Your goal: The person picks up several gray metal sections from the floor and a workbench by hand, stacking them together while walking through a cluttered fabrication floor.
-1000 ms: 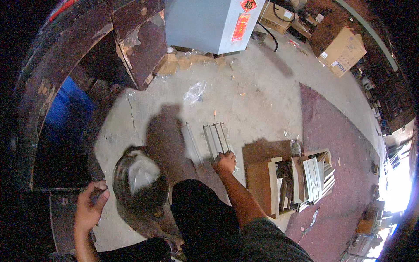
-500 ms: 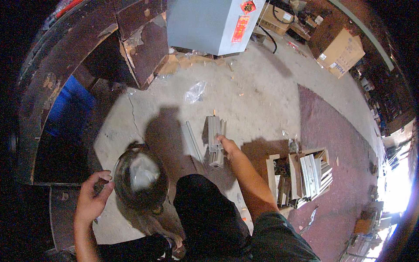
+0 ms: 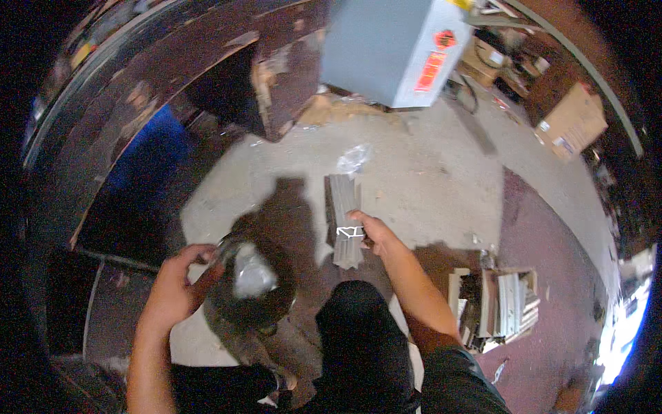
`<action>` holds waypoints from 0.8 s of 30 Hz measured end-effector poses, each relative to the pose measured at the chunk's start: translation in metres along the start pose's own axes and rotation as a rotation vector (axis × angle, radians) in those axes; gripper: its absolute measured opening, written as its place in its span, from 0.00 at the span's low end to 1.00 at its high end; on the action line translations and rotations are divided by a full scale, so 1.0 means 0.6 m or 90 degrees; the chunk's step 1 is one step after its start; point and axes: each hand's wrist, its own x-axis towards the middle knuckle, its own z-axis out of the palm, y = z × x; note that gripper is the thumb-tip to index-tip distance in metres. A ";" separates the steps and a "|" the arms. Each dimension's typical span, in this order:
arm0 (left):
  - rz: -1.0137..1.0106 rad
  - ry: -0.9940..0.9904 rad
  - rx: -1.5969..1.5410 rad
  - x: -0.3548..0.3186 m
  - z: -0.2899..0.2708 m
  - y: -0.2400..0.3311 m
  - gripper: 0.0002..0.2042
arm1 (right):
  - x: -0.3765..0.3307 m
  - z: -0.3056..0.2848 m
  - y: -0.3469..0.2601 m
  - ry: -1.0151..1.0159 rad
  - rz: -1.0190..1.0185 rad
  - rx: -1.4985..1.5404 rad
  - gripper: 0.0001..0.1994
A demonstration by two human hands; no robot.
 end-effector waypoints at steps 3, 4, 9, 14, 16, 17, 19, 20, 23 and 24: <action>-0.027 0.034 0.018 0.006 -0.014 0.001 0.15 | -0.028 0.085 -0.029 -0.046 -0.037 -0.068 0.24; -0.049 0.050 0.012 0.009 -0.020 0.004 0.15 | -0.041 0.125 -0.036 -0.083 -0.031 -0.050 0.25; -0.069 0.105 0.006 0.019 -0.027 -0.052 0.17 | -0.011 0.291 0.005 -0.165 -0.015 -0.081 0.22; -0.131 0.107 0.063 0.030 -0.022 -0.032 0.20 | 0.079 0.396 0.170 -0.265 -0.237 -0.039 0.25; -0.122 0.056 0.067 0.026 -0.013 -0.039 0.22 | 0.091 0.441 0.238 -0.196 -0.337 -0.129 0.27; -0.102 0.053 0.073 0.022 -0.007 -0.044 0.23 | 0.095 0.454 0.267 -0.146 -0.392 -0.196 0.27; -0.066 0.042 0.082 0.008 0.002 -0.056 0.24 | 0.075 0.471 0.301 -0.012 -0.539 -0.480 0.30; -0.064 0.025 0.061 0.005 0.004 -0.057 0.25 | 0.064 0.474 0.320 0.019 -0.586 -0.519 0.33; -0.057 -0.006 0.039 -0.006 0.004 -0.072 0.27 | 0.008 0.512 0.306 0.038 -0.553 -0.442 0.40; -0.059 -0.004 0.015 -0.004 0.004 -0.072 0.27 | 0.001 0.513 0.307 0.058 -0.552 -0.480 0.40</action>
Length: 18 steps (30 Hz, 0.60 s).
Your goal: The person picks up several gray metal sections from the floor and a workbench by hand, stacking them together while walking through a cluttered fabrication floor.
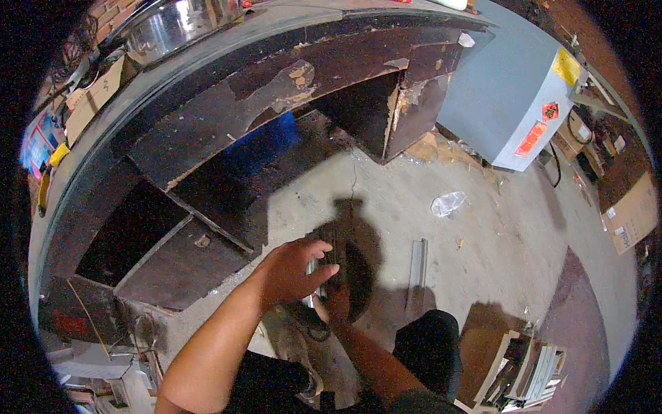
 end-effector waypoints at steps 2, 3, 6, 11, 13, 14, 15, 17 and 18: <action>-0.006 0.001 -0.045 0.004 -0.003 -0.003 0.27 | -0.010 0.002 -0.011 0.000 0.005 -0.081 0.40; -0.002 0.011 -0.016 0.009 -0.010 0.010 0.23 | -0.014 -0.007 -0.006 0.008 0.008 -0.132 0.37; -0.001 0.081 -0.066 0.009 -0.005 -0.026 0.17 | 0.022 -0.041 0.028 0.036 -0.141 -0.081 0.24; 0.036 0.027 -0.110 0.030 -0.025 0.026 0.19 | 0.094 -0.181 0.311 0.530 0.118 -0.173 0.16; 0.010 0.036 -0.086 0.011 -0.034 0.025 0.16 | 0.097 -0.216 0.279 0.344 0.443 -0.305 0.25; 0.009 0.032 -0.077 0.011 -0.034 0.030 0.15 | 0.091 -0.227 0.297 0.292 0.466 -0.351 0.26; 0.020 0.030 -0.078 0.011 -0.037 0.029 0.15 | 0.086 -0.235 0.315 0.238 0.485 -0.394 0.28; 0.005 0.036 -0.086 0.014 -0.046 0.031 0.15 | 0.085 -0.244 0.351 0.219 0.498 -0.458 0.29; -0.005 0.041 -0.091 0.015 -0.049 0.032 0.14 | 0.082 -0.243 0.376 0.250 0.494 -0.480 0.29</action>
